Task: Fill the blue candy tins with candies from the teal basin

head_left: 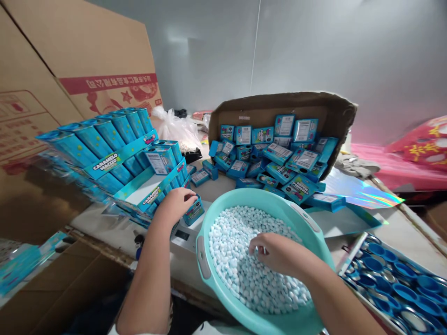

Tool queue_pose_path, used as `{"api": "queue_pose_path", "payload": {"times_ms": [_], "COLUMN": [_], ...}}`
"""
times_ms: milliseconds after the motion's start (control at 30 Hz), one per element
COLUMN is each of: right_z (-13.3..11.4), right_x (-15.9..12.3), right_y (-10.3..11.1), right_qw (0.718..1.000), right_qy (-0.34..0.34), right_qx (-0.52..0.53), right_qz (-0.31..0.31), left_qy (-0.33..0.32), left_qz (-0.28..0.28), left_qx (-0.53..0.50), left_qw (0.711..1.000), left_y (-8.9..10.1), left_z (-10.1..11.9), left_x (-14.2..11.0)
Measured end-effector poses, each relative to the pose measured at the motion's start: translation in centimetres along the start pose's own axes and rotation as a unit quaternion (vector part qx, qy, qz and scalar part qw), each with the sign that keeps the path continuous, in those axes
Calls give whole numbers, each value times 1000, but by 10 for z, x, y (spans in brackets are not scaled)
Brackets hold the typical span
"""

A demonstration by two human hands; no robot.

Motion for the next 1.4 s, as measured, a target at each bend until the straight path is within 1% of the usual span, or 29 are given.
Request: {"api": "queue_pose_path", "payload": {"times_ms": [100, 167, 300, 400, 467, 500, 533, 567, 600, 633, 667, 700, 733, 767, 800, 833, 900, 967, 1067, 1133, 1200, 1300, 1333, 1400], "right_z": [1, 1, -1, -3, -3, -3, -3, -3, -2, -1, 0, 2, 4, 6, 7, 7, 5, 4, 4, 6, 9, 13, 14, 13], "right_x": [0, 0, -1, -3, -4, -5, -5, -5, -6, -6, -5, -5, -5, -5, -5, -5, -4, -4, -3, -2, 1, 5, 6, 7], "right_y": [0, -1, 1, 4, 5, 5, 5, 5, 5, 6, 6, 7, 7, 7, 7, 6, 5, 4, 2, -1, -3, -8, -9, -8], "right_qw": [1000, 1000, 1000, 1000, 1000, 1000, 1000, 1000, 1000, 999, 999, 998, 996, 994, 992, 991, 991, 991, 991, 992, 993, 995, 995, 996], "right_qy": [2, 4, 0, -1, -5, -7, -8, -10, -13, -21, -34, -52, -72, -91, -105, -111, -112, -108, -102, -93, -85, -79, -76, -69], "right_qx": [0, -1, -3, -3, -3, -4, -6, -11, -18, -26, -34, -42, -49, -53, -56, -58, -57, -56, -56, -57, -55, -43, -40, -38], "right_qz": [1, 0, -1, 1, -4, -8, -13, -15, -14, -11, -9, -9, -13, -21, -32, -42, -56, -62, -66, -67, -59, -47, -43, -34], "left_qy": [-9, -12, -44, -61, -62, -68, -82, -104, -135, -169, -200, -218, -222, -218, -208, -199, -197, -204, -198, -200, -213, -221, -217, -208], "left_qz": [16, 36, 122, 173, 190, 184, 161, 117, 47, -40, -132, -211, -267, -299, -311, -309, -298, -302, -316, -308, -265, -174, -156, -150], "left_qx": [0, -1, -29, -74, -123, -151, -177, -195, -201, -191, -165, -130, -91, -57, -31, -12, 6, 19, 24, 6, -43, -129, -142, -119], "left_qw": [1000, 999, 991, 980, 972, 969, 968, 968, 969, 966, 957, 944, 933, 927, 927, 930, 934, 931, 927, 930, 939, 951, 953, 959], "left_y": [-1, -1, 10, 16, 12, 5, -5, -20, -39, -60, -82, -101, -116, -126, -132, -134, -135, -136, -138, -136, -126, -104, -100, -99], "left_z": [-1, -2, 0, 8, 20, 29, 42, 57, 74, 90, 104, 113, 116, 115, 112, 108, 103, 101, 100, 103, 107, 110, 109, 107], "left_x": [-1, -3, -10, -21, -32, -39, -45, -51, -57, -64, -72, -80, -86, -88, -89, -87, -85, -85, -85, -85, -84, -81, -80, -80]}}
Point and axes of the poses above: each hand's wrist, its own x-axis towards the middle knuckle, its own y-axis out of the back of the hand, z = x × y, the point moved 7 cm from there along x, towards the middle knuckle, and after that the axes turned 3 degrees about -x, right-handed, at the moved point
